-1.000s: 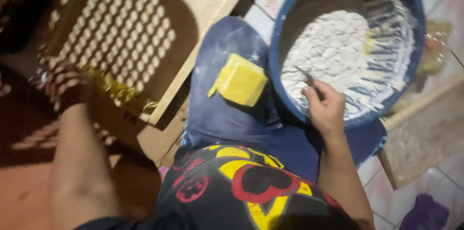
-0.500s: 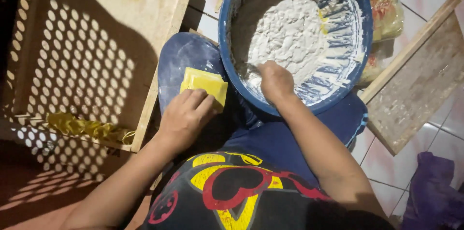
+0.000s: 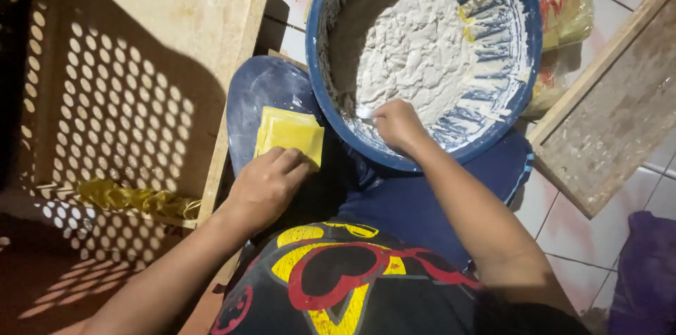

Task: Assembling dumplings by placing filling on wrappers and folding them into shape.

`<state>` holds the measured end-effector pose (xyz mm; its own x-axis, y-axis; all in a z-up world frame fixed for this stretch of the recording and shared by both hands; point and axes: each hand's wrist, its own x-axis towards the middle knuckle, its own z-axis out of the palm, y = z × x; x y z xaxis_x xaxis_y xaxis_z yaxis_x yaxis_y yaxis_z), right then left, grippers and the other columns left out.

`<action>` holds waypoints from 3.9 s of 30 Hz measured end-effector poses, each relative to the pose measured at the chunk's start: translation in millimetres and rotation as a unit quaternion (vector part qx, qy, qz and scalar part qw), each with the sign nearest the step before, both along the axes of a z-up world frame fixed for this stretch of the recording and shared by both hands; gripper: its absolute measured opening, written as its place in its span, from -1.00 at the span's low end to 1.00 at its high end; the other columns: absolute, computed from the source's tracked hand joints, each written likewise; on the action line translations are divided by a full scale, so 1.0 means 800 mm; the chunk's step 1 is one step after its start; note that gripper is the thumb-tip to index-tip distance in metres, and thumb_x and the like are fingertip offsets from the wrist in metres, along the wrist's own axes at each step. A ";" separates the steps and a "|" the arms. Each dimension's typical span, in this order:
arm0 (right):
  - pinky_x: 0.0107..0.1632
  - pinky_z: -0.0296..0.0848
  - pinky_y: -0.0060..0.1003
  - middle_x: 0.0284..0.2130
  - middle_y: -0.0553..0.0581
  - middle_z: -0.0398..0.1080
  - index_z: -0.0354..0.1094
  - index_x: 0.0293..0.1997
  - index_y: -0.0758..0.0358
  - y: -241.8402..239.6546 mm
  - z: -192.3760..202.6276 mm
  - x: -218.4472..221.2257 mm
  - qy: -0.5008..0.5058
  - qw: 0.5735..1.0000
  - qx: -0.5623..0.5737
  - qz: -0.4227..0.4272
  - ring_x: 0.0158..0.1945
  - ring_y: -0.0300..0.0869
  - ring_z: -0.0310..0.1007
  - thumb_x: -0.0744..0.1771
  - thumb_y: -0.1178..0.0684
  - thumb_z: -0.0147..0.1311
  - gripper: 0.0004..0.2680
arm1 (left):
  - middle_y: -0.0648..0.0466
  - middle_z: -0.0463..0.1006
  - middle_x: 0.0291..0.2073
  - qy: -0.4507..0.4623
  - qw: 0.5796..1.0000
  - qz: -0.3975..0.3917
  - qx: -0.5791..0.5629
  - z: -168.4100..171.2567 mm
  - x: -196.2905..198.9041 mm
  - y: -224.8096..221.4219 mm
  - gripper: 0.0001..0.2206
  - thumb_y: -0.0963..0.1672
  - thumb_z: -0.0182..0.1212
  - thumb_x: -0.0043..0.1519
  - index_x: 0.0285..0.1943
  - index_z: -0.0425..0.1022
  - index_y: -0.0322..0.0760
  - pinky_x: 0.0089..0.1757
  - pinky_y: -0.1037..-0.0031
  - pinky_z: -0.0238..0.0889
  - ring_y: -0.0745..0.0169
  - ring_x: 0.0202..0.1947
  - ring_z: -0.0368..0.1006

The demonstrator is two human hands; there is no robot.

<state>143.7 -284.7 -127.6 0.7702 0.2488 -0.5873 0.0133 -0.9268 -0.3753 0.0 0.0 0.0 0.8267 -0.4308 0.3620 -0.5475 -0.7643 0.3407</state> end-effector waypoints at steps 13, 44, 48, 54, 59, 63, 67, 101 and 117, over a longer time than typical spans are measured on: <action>-0.02 0.59 0.03 -0.31 0.23 0.59 0.62 -0.05 0.04 -0.010 -0.005 0.011 -0.039 0.996 -0.059 0.053 -0.08 0.13 0.62 0.31 0.13 0.10 -0.81 | -0.18 0.56 -0.02 0.230 0.735 0.199 -0.606 0.040 0.010 0.008 -0.88 -0.18 -0.07 0.44 -0.08 0.31 -0.39 0.05 0.23 0.37 0.08 0.00 0.50; -0.11 0.59 -0.14 -0.24 0.21 0.58 0.61 -0.07 0.28 0.028 0.165 -0.085 -0.306 0.873 0.370 -0.083 -0.16 0.03 0.63 0.29 0.34 0.24 -0.82 | -0.26 0.60 -0.10 0.341 0.220 0.307 -0.861 -0.040 0.110 -0.114 -0.64 -0.03 0.12 0.34 0.01 0.52 -0.50 -0.01 -0.13 0.46 -0.20 -0.11 0.60; -0.08 0.56 -0.09 -0.24 0.21 0.58 0.60 -0.11 0.29 -0.009 0.144 -0.068 -0.320 0.886 0.330 -0.061 -0.14 0.10 0.61 0.30 0.31 0.20 -0.86 | -0.21 0.60 -0.04 0.306 0.238 0.300 -0.871 -0.051 0.113 -0.079 -0.63 -0.01 0.16 0.32 0.08 0.53 -0.44 0.00 -0.06 0.51 -0.09 -0.07 0.62; -0.09 0.56 0.09 -0.31 0.22 0.56 0.59 -0.11 0.10 -0.050 0.100 -0.015 -0.218 0.975 0.004 0.030 -0.17 0.19 0.60 0.36 0.07 0.06 -0.86 | 0.12 0.49 -0.18 0.269 0.354 0.333 -0.832 0.000 0.107 -0.043 -0.69 0.08 0.16 0.26 -0.13 0.56 -0.16 0.09 -0.12 0.48 0.05 0.00 0.48; -0.17 0.57 0.20 -0.38 0.34 0.51 0.60 -0.19 0.32 -0.026 0.057 0.011 -0.139 0.976 -0.127 0.106 -0.22 0.26 0.62 0.28 0.21 0.09 -0.86 | 0.08 0.62 -0.01 0.292 0.300 0.345 -0.840 -0.022 0.097 -0.049 -0.63 0.07 0.18 0.26 0.06 0.58 -0.21 0.02 -0.10 0.54 0.00 -0.02 0.57; -0.12 0.57 0.16 -0.38 0.31 0.53 0.60 -0.22 0.27 -0.005 0.056 0.011 -0.094 0.985 -0.111 0.092 -0.17 0.25 0.62 0.29 0.19 0.06 -0.86 | 0.00 0.63 -0.01 0.292 0.295 0.354 -0.838 -0.025 0.098 -0.053 -0.63 0.04 0.17 0.28 0.07 0.57 -0.28 0.00 -0.11 0.54 -0.04 -0.03 0.58; -0.04 0.53 0.15 -0.32 0.34 0.59 0.63 -0.21 0.16 -0.007 0.097 0.004 -0.035 0.999 0.006 -0.025 -0.09 0.29 0.59 0.31 0.13 0.09 -0.86 | 0.04 0.63 0.01 0.289 0.294 0.350 -0.841 -0.030 0.103 -0.056 -0.64 0.05 0.18 0.28 0.07 0.56 -0.24 0.03 -0.18 0.49 -0.05 -0.02 0.57; -0.26 0.48 -0.46 -0.29 0.01 0.57 0.48 -0.06 0.12 0.052 0.198 -0.036 -0.232 0.867 0.441 -0.019 -0.35 -0.27 0.60 0.32 -0.04 0.31 -0.82 | -0.32 0.56 -0.21 0.519 0.369 0.254 -0.728 0.023 0.113 -0.091 -0.59 -0.02 0.31 0.23 -0.02 0.51 -0.57 -0.10 -0.07 0.52 -0.31 -0.19 0.61; -0.18 0.55 -0.23 -0.32 0.22 0.54 0.60 -0.27 0.31 0.061 0.217 -0.039 -0.236 0.841 0.480 -0.082 -0.27 -0.15 0.57 0.31 0.17 0.34 -0.95 | -0.14 0.65 -0.07 0.450 0.387 0.170 -0.787 -0.006 0.079 -0.103 -0.56 -0.07 0.39 0.19 0.22 0.52 -0.39 0.17 0.06 0.35 0.01 0.00 0.60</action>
<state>112.4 -236.3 45.9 0.9315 0.3011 0.2043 0.2723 -0.2048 -0.9402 63.4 -82.8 -5.1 0.8358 -0.0732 -0.5442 0.3740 0.8014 0.4667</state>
